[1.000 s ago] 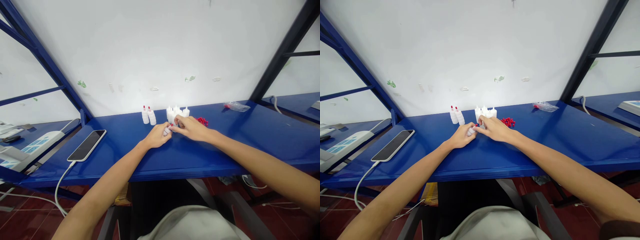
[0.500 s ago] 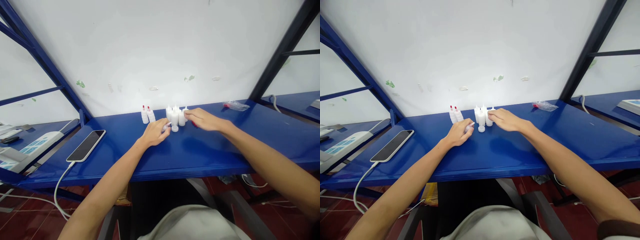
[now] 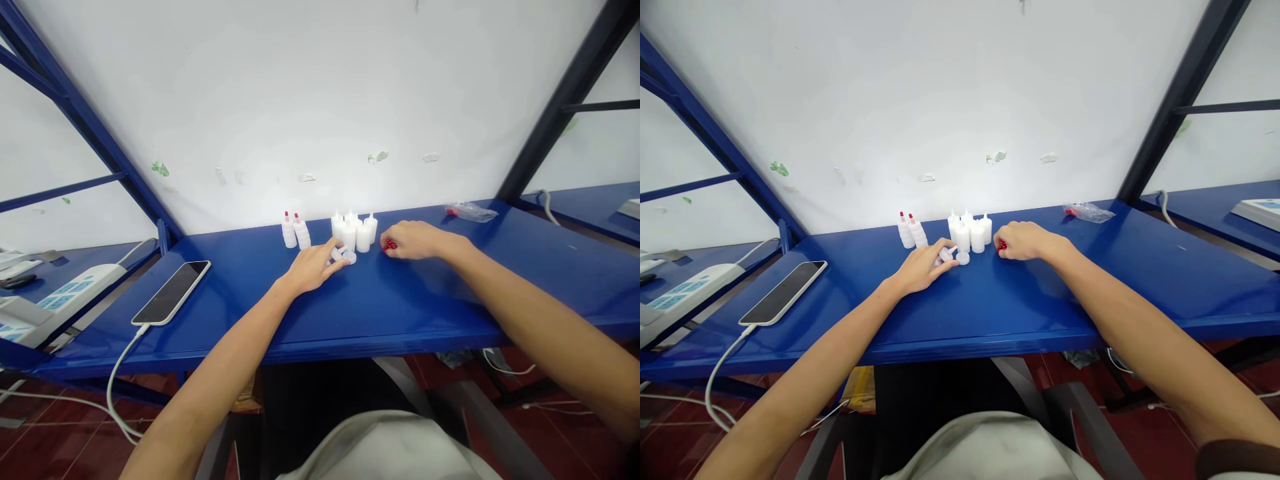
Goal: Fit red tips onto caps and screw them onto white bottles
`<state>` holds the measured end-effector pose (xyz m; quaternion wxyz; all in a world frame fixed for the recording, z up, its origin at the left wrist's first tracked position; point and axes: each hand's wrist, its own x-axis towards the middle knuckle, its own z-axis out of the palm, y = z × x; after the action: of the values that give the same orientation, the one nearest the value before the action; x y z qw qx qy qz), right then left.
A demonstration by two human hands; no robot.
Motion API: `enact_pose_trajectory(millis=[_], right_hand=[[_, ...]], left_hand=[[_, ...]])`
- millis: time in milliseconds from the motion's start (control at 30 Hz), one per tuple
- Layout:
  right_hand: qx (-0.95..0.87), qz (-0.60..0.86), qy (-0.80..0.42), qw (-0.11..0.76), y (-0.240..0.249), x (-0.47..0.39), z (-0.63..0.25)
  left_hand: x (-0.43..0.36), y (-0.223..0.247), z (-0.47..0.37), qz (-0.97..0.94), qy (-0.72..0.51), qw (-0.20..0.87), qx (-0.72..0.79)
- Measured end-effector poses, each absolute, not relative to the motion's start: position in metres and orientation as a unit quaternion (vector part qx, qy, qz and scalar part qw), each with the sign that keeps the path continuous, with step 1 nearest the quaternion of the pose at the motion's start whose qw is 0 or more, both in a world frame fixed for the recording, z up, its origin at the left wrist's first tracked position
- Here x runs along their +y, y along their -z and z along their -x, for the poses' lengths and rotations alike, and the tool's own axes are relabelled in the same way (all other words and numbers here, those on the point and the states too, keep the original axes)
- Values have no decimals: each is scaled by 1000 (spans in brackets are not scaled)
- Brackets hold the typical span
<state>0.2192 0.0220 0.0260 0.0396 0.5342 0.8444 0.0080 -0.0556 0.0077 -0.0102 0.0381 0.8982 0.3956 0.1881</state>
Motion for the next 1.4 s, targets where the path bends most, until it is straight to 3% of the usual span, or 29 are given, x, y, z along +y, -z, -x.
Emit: enact_pose_trajectory(millis=[133,367,500,667,833,1133,1233,1400], right_hand=[[840,-542,-31,18,-30,20,-220],[884,-428,60,-180,-31,1,-192],[900,-358,93,-231,-23,-5,-173],[860,-409,77,-297,-20,-3,-169],[842,-478,45,-246,-11,7,-169],[838,-517,-20,-172,-8,9,-166],[835,-515,-37,-192,-12,3,-165],[877,-411,40,-248,-11,-5,-162]], left_hand=[[8,12,55,-890,-191,31,413],[2,8,49,-906,-200,27,372],[0,7,46,-907,-213,35,361],[5,8,47,-883,-261,30,389],[10,9,49,-851,-319,-9,417],[9,9,52,-847,-290,44,444],[7,9,51,-874,-276,27,398],[5,10,50,-907,-270,21,324]])
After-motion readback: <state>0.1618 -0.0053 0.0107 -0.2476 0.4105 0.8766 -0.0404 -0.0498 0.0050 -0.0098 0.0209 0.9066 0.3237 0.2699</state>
